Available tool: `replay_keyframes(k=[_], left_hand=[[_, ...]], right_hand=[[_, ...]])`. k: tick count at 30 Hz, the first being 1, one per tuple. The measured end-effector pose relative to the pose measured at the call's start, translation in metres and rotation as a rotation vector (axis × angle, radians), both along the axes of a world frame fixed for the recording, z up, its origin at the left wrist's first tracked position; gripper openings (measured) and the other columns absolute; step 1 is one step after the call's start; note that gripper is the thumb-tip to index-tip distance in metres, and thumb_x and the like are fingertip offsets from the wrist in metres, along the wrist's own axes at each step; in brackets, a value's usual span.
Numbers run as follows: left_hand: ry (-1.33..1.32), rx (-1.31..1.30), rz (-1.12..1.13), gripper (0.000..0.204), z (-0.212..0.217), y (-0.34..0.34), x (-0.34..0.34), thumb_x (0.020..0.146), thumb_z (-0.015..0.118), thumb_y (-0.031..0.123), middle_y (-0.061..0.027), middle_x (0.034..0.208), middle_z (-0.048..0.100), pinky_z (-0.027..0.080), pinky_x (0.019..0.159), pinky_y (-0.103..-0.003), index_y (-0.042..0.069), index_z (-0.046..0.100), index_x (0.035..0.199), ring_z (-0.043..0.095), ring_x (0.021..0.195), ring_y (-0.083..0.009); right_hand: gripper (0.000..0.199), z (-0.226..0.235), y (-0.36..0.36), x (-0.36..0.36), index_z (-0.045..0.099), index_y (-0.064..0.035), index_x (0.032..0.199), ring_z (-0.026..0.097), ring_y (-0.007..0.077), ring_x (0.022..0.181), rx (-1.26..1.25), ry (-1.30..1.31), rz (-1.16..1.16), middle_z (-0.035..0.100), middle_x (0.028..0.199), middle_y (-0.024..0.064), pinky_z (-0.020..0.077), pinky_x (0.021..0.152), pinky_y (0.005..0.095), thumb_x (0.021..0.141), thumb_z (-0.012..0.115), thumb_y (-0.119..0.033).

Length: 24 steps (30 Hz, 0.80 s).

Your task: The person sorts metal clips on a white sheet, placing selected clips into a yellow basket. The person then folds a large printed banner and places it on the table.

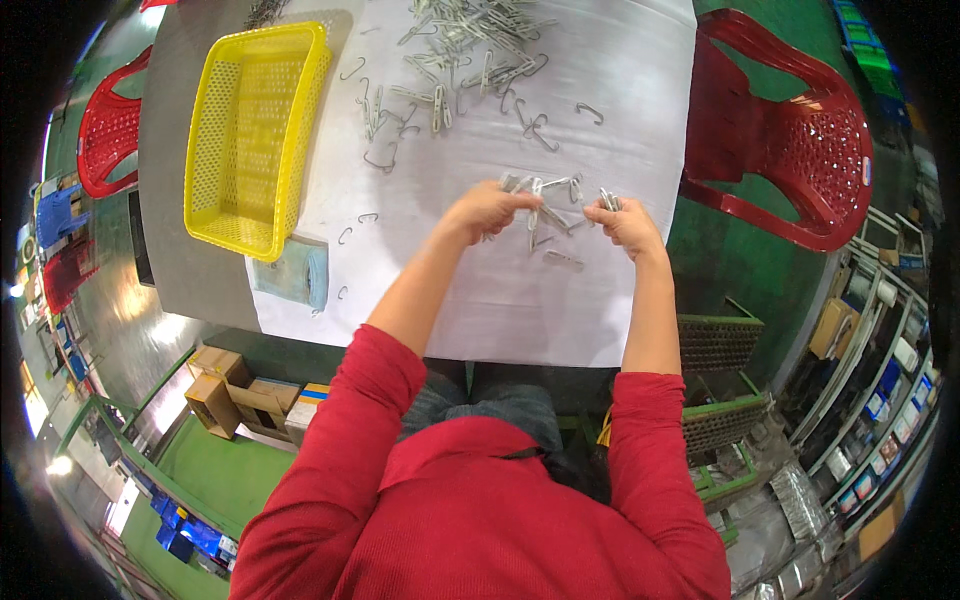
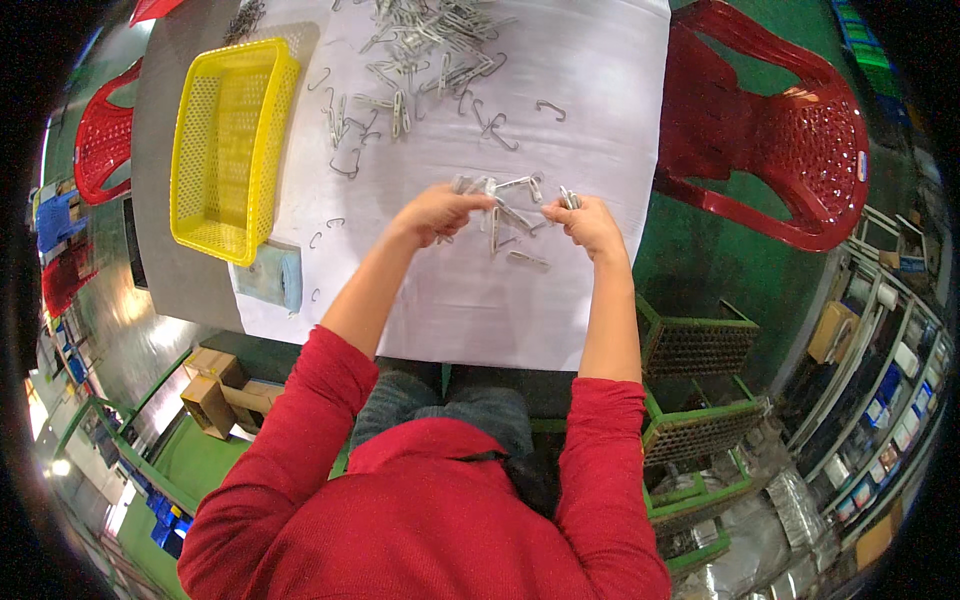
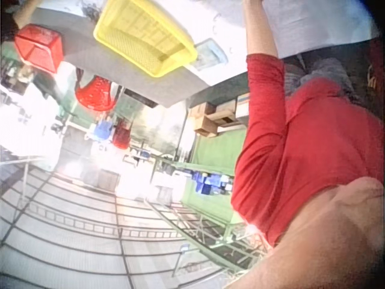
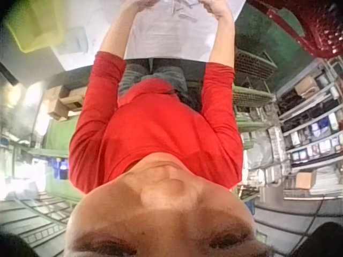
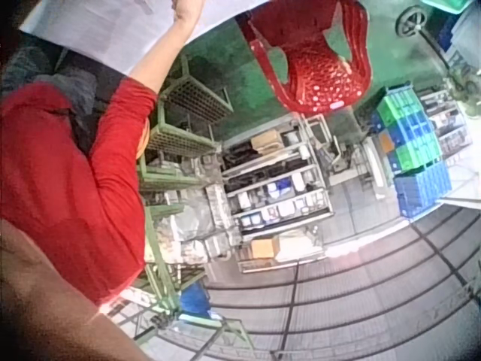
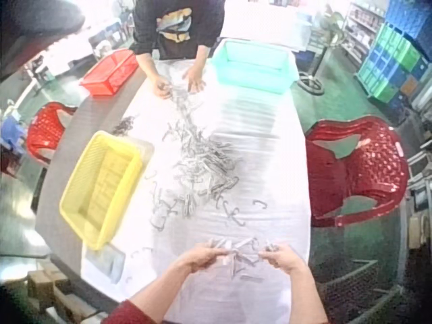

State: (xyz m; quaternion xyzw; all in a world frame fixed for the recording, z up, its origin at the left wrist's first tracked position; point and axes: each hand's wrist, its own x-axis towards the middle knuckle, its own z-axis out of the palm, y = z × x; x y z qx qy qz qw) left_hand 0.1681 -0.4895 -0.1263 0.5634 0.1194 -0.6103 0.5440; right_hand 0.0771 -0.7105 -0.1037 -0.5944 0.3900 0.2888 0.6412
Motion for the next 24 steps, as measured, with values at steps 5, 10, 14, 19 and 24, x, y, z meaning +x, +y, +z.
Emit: replay_keyframes(k=[5, 10, 14, 19, 24], left_hand=[[0.050, -0.041, 0.150, 0.026, 0.016, 0.040, 0.013, 0.076, 0.069, 0.027, 0.0084, 0.049, 0.027, 0.013, 0.040, -0.024, 0.015, 0.049, 0.065, 0.021, 0.041, -0.0048], [-0.094, 0.099, 0.084, 0.028, 0.016, 0.060, 0.011, 0.076, 0.068, 0.025, 0.0078, 0.049, 0.028, 0.014, 0.040, -0.024, 0.015, 0.046, 0.063, 0.022, 0.041, -0.0050], [-0.034, 0.010, 0.208, 0.024, 0.028, 0.071, 0.007, 0.077, 0.065, 0.023, 0.0077, 0.049, 0.029, 0.015, 0.039, -0.024, 0.015, 0.047, 0.064, 0.022, 0.041, -0.0047], [-0.029, -0.106, 0.569, 0.017, 0.066, 0.105, 0.020, 0.078, 0.061, 0.019, 0.0072, 0.049, 0.030, 0.016, 0.038, -0.022, 0.014, 0.049, 0.066, 0.024, 0.040, -0.0044], [-0.331, 0.056, 0.826, 0.017, 0.094, 0.199, 0.081, 0.076, 0.060, 0.025, 0.0040, 0.048, 0.035, 0.023, 0.039, -0.025, 0.009, 0.056, 0.070, 0.030, 0.041, -0.0078]], right_hand=[[0.015, 0.002, 0.013, 0.005, 0.058, -0.0076, 0.078, 0.029, 0.0017, 0.043, 0.055, 0.012, -0.043, 0.042, 0.056, -0.0078, 0.0179, 0.040, 0.0198, 0.074, 0.070, -0.016], [0.015, 0.010, 0.026, 0.009, 0.057, -0.0075, 0.078, 0.028, 0.0017, 0.043, 0.148, -0.016, -0.076, 0.040, 0.055, -0.0081, 0.0172, 0.040, 0.0200, 0.075, 0.069, -0.015], [0.015, 0.015, 0.043, 0.014, 0.056, -0.0083, 0.078, 0.028, 0.0020, 0.043, 0.203, -0.021, -0.006, 0.039, 0.054, -0.0083, 0.0175, 0.040, 0.0200, 0.075, 0.069, -0.015], [0.013, 0.019, 0.110, 0.041, 0.054, -0.0105, 0.079, 0.031, 0.0028, 0.045, 0.220, -0.052, -0.042, 0.039, 0.056, -0.0088, 0.0201, 0.040, 0.0199, 0.078, 0.066, -0.017], [0.013, 0.058, 0.260, 0.132, 0.052, -0.0119, 0.076, 0.034, 0.0045, 0.047, 0.328, -0.212, 0.089, 0.039, 0.057, -0.0067, 0.0247, 0.042, 0.0211, 0.080, 0.062, -0.019]])
